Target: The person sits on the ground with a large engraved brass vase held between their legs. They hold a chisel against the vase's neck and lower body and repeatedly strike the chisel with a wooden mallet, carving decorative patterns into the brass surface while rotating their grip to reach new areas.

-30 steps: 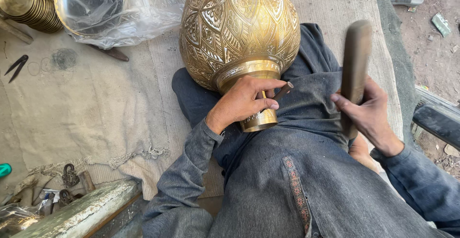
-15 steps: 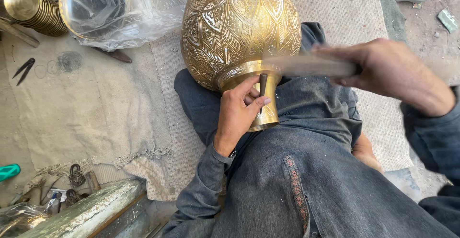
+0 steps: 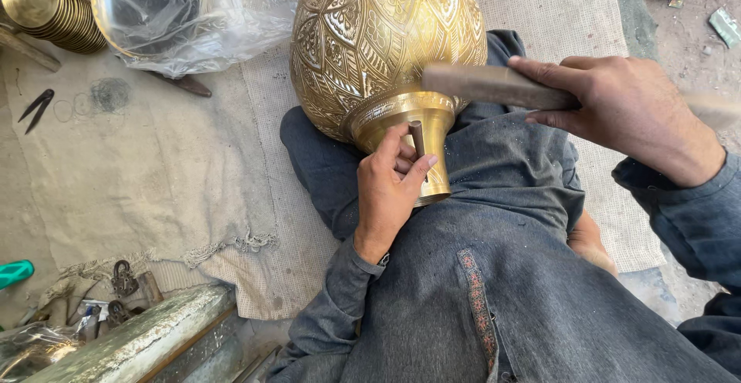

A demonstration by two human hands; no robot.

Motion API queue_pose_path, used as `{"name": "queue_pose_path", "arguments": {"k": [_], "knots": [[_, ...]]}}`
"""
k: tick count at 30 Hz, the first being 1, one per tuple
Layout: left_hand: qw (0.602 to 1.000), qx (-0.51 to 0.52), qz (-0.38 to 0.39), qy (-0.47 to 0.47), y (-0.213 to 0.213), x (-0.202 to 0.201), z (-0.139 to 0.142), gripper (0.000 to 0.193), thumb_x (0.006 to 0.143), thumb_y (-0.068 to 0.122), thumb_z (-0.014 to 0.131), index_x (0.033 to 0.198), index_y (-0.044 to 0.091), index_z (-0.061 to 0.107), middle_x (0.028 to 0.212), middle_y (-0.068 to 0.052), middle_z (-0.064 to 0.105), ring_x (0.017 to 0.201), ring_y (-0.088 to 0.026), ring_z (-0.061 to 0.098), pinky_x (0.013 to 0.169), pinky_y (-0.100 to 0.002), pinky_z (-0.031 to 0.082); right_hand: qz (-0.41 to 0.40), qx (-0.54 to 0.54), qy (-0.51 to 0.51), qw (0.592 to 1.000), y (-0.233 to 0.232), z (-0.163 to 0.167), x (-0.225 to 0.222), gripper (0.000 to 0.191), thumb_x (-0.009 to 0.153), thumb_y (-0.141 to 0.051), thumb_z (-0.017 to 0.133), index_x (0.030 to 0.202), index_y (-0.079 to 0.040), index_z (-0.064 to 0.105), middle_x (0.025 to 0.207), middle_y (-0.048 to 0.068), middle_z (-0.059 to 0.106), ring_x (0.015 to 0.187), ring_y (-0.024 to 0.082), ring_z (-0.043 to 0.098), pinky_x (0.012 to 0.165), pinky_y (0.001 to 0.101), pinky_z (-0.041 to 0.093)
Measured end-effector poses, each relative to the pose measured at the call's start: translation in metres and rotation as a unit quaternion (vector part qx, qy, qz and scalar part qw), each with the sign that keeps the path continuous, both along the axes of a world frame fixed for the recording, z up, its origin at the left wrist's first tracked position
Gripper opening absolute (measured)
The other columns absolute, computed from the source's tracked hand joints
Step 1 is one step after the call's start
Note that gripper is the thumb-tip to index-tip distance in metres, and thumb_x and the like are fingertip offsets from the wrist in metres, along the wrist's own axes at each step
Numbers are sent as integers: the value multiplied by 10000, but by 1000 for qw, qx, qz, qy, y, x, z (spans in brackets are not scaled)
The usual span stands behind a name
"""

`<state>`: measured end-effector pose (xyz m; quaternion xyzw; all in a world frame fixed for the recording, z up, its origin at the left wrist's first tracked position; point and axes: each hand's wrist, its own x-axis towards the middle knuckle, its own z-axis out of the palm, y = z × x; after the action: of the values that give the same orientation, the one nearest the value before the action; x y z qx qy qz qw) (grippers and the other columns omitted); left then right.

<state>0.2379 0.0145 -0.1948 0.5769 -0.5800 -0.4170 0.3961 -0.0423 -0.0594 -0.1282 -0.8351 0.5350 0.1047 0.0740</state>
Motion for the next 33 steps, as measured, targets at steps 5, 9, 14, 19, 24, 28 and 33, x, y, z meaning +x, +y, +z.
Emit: {"name": "queue_pose_path", "arguments": {"k": [5,9,14,19,24,28,33], "knots": [[1000,-19,14,-16,3,-6,-4,455,912,110,790,1311,16,593,817,-75,751,722,-163,788,610,-281,612,4,-6,-319,948,-2,-3,-1,772,842,-377,790,1547,-220,519,991,116,745,768,222,742,675,352,594],[999,-29,17,-33,2,-8,-5,467,876,102,814,1288,15,612,788,-81,748,688,-160,780,599,-282,604,62,20,-62,996,-7,5,-3,802,781,-396,824,1518,-328,514,1029,58,793,704,179,760,686,321,628],[1000,-10,-4,-26,-3,-3,-4,473,841,99,835,1259,4,635,772,-88,752,679,-159,781,592,-279,600,-37,48,-175,983,-7,16,0,771,763,-363,853,1480,-326,571,971,90,794,740,207,750,720,369,609],[997,29,-78,-4,-16,3,-4,530,827,118,837,1309,11,645,787,-94,765,695,-148,780,612,-270,608,-50,83,-101,990,4,2,-8,770,780,-355,801,1504,-335,540,1014,35,785,787,173,754,746,339,635],[984,43,-166,-35,-32,6,-3,545,791,121,852,1300,40,676,806,-89,772,664,-134,751,646,-276,602,-95,183,-297,932,18,-35,-29,765,670,-278,876,1389,-222,622,983,63,811,770,182,789,732,351,653],[970,24,-235,-58,-41,9,0,544,776,135,861,1293,82,702,772,-71,731,645,-145,690,646,-307,559,-196,149,-493,834,54,-67,-32,718,782,-235,826,1453,-115,600,1058,93,758,901,150,730,814,326,616],[942,31,-328,-62,-53,9,-3,535,749,138,860,1266,113,724,779,-41,719,663,-165,671,642,-323,543,-260,144,-582,757,90,-101,-23,564,888,-151,785,1424,-78,627,996,78,684,902,87,655,797,270,533]]}}
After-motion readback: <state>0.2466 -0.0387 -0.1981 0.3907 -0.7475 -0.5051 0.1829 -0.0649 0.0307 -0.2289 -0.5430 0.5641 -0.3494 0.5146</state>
